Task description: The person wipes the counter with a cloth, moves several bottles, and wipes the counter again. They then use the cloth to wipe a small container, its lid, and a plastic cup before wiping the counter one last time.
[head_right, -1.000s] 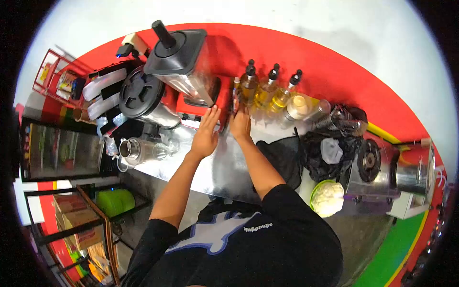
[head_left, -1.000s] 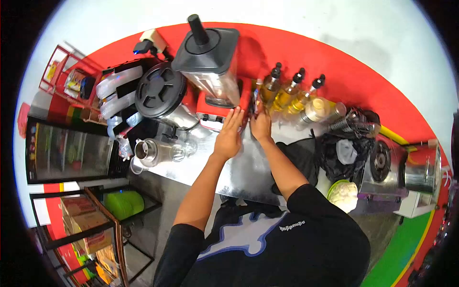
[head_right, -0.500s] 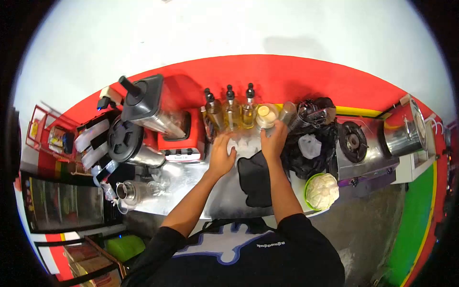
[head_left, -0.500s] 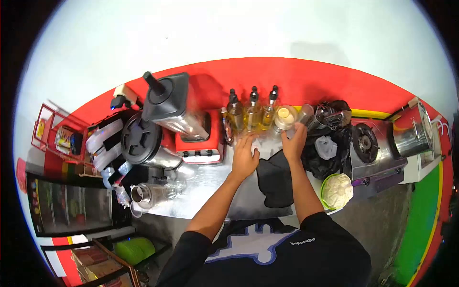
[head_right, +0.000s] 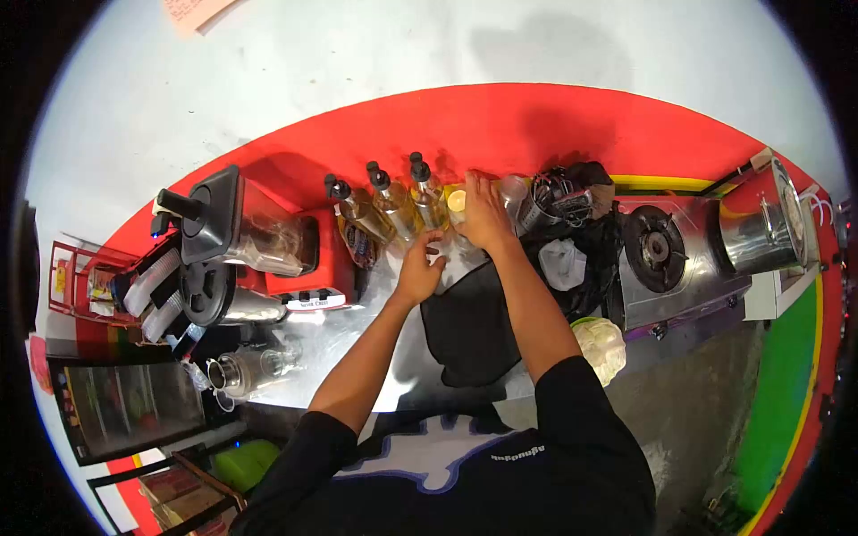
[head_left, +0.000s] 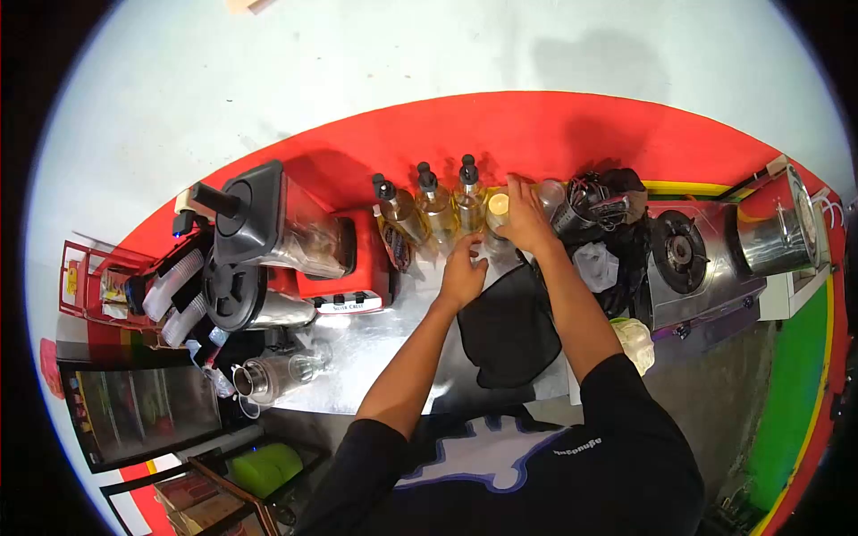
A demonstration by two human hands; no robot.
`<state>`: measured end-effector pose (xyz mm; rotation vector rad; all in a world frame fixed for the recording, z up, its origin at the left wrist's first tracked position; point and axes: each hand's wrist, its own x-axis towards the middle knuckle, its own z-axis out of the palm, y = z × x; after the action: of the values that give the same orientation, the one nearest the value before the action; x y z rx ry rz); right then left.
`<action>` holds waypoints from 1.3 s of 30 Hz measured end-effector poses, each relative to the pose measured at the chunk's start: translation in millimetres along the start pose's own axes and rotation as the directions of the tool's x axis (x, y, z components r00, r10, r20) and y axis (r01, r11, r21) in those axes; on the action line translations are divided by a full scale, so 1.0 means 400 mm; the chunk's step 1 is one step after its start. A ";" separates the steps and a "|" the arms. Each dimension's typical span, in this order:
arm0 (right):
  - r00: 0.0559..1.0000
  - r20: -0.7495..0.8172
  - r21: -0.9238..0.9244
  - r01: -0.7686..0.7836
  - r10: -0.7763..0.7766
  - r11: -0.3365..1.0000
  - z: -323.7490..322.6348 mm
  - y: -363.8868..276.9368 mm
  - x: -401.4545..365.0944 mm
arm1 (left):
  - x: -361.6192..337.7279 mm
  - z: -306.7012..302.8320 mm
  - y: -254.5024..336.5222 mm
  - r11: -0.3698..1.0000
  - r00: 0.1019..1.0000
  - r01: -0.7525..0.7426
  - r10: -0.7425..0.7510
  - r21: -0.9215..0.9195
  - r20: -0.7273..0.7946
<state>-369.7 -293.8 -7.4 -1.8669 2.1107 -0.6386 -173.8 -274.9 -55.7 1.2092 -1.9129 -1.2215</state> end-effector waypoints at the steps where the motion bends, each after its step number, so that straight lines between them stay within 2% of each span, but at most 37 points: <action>1: 0.998 0.063 0.037 -0.021 0.019 0.999 0.000 0.000 0.006 | 0.004 0.005 -0.010 1.000 1.000 0.009 -0.009 -0.001 -0.001; 2: 0.996 0.079 0.099 -0.040 0.032 0.994 -0.001 -0.001 0.004 | 0.007 0.008 -0.018 0.999 1.000 0.018 -0.018 -0.030 0.002; 7: 0.996 0.066 0.081 -0.057 0.052 0.995 0.015 0.005 -0.003 | 0.012 0.021 -0.045 0.992 0.999 0.032 -0.032 -0.119 0.001; 9: 1.000 0.003 0.108 -0.019 0.019 0.994 0.008 -0.001 -0.017 | 0.017 0.021 -0.054 0.995 1.000 0.013 -0.011 -0.104 0.017; 13: 1.000 0.014 0.159 -0.014 0.012 0.987 -0.015 -0.008 -0.046 | 0.002 0.028 -0.046 0.996 0.999 -0.026 0.027 -0.082 0.017; 15: 1.000 -0.013 0.115 -0.007 0.008 0.993 -0.030 -0.015 -0.081 | -0.010 0.030 -0.032 0.995 0.999 -0.026 0.030 -0.095 0.042; 18: 0.998 0.038 0.221 0.034 -0.044 0.975 -0.051 -0.028 -0.150 | -0.038 0.033 -0.024 0.990 0.999 -0.028 0.032 -0.140 0.023; 21: 0.997 0.032 0.185 0.066 -0.073 0.981 -0.004 -0.033 -0.232 | -0.073 0.040 -0.063 0.992 0.994 -0.102 0.104 -0.080 0.030; 22: 0.994 0.043 0.150 0.089 -0.096 0.985 0.020 -0.031 -0.246 | -0.094 0.039 -0.067 0.996 0.998 0.002 0.003 -0.087 0.058; 25: 0.991 0.104 0.213 0.054 -0.078 0.976 0.086 -0.043 -0.291 | -0.146 0.035 -0.117 0.998 0.999 0.027 -0.024 -0.061 0.045; 27: 0.989 0.113 0.217 0.067 -0.093 0.974 0.137 -0.060 -0.295 | -0.178 0.029 -0.167 0.993 0.997 0.071 -0.068 -0.096 0.036; 29: 0.993 0.057 0.219 0.086 -0.101 0.972 0.191 -0.079 -0.297 | -0.206 0.018 -0.221 0.991 0.995 0.098 -0.097 -0.094 0.019; 31: 0.991 0.099 0.232 0.062 -0.087 0.971 0.209 -0.116 -0.286 | -0.229 -0.006 -0.240 0.980 0.991 0.132 -0.134 -0.149 -0.003; 33: 0.993 0.037 0.251 0.097 -0.110 0.963 0.247 -0.130 -0.262 | -0.233 -0.026 -0.273 0.991 0.996 0.041 -0.050 -0.128 -0.072; 35: 0.995 0.046 0.257 0.070 -0.085 0.964 0.278 -0.149 -0.241 | -0.231 -0.058 -0.254 0.986 0.987 0.125 -0.135 -0.109 -0.092; 37: 0.994 -0.018 0.235 0.113 -0.111 0.965 0.304 -0.157 -0.230 | -0.228 -0.080 -0.259 0.986 0.988 0.103 -0.116 -0.130 -0.103; 39: 0.994 0.003 0.245 0.109 -0.113 0.964 0.318 -0.161 -0.218 | -0.218 -0.093 -0.255 0.980 0.984 0.110 -0.131 -0.167 -0.122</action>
<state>-241.6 -233.0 -96.1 -1.8529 1.8318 -0.8626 -66.1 -229.1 -131.3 1.3017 -1.6339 -1.2967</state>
